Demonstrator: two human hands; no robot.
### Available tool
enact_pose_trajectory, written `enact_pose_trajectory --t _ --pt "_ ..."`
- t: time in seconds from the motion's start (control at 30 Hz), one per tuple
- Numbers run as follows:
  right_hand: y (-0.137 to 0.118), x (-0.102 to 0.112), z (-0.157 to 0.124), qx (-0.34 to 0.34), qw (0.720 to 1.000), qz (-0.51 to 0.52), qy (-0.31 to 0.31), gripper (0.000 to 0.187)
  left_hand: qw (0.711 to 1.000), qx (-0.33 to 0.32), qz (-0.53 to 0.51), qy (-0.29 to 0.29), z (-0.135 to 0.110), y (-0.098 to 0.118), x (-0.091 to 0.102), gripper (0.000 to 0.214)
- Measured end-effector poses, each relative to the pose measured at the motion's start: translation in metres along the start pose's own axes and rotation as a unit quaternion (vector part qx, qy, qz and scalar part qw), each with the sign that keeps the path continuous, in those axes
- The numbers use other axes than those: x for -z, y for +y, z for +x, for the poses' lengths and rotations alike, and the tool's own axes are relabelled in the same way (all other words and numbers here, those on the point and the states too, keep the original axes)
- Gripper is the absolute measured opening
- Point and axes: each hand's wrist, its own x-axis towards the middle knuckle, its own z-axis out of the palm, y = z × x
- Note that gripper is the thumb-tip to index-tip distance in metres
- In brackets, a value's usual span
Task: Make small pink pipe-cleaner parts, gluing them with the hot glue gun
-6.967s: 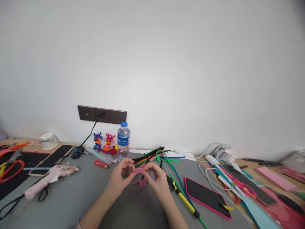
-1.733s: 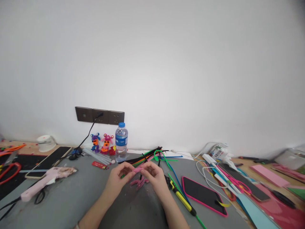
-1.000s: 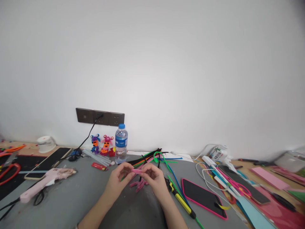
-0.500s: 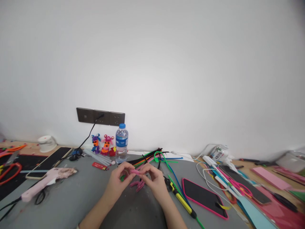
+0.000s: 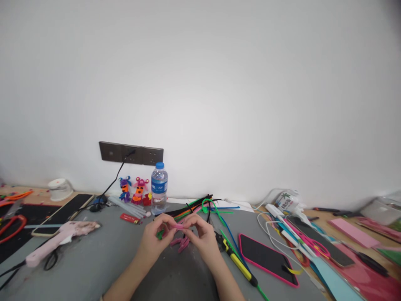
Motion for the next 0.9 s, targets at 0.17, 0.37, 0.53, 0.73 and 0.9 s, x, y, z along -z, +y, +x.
enact_pose_trajectory --t 0.17,0.37,0.53,0.73,0.9 --pt "-0.0018 -0.0018 -0.0003 0.003 1.000 -0.008 0.003 0.006 1.000 0.003 -0.005 0.001 -0.0004 0.0001 -0.0009 0.007" --pt "-0.0020 -0.0035 -0.0006 0.002 1.000 -0.022 0.015 0.007 1.000 -0.005 0.001 0.003 0.0001 0.0054 -0.0008 0.006" --pt "-0.0039 -0.0044 -0.0009 0.002 1.000 -0.018 0.012 0.006 0.999 0.033 -0.017 0.029 -0.0015 0.0001 -0.0026 0.004" --pt "-0.0050 -0.0046 -0.0003 0.004 1.000 -0.023 0.018 0.007 0.999 0.012 -0.011 0.035 -0.0008 0.0003 -0.0019 0.003" --pt "-0.0047 -0.0036 0.0001 0.009 1.000 -0.020 0.011 0.006 0.999 0.008 0.003 0.034 0.0007 0.0050 -0.0009 0.004"
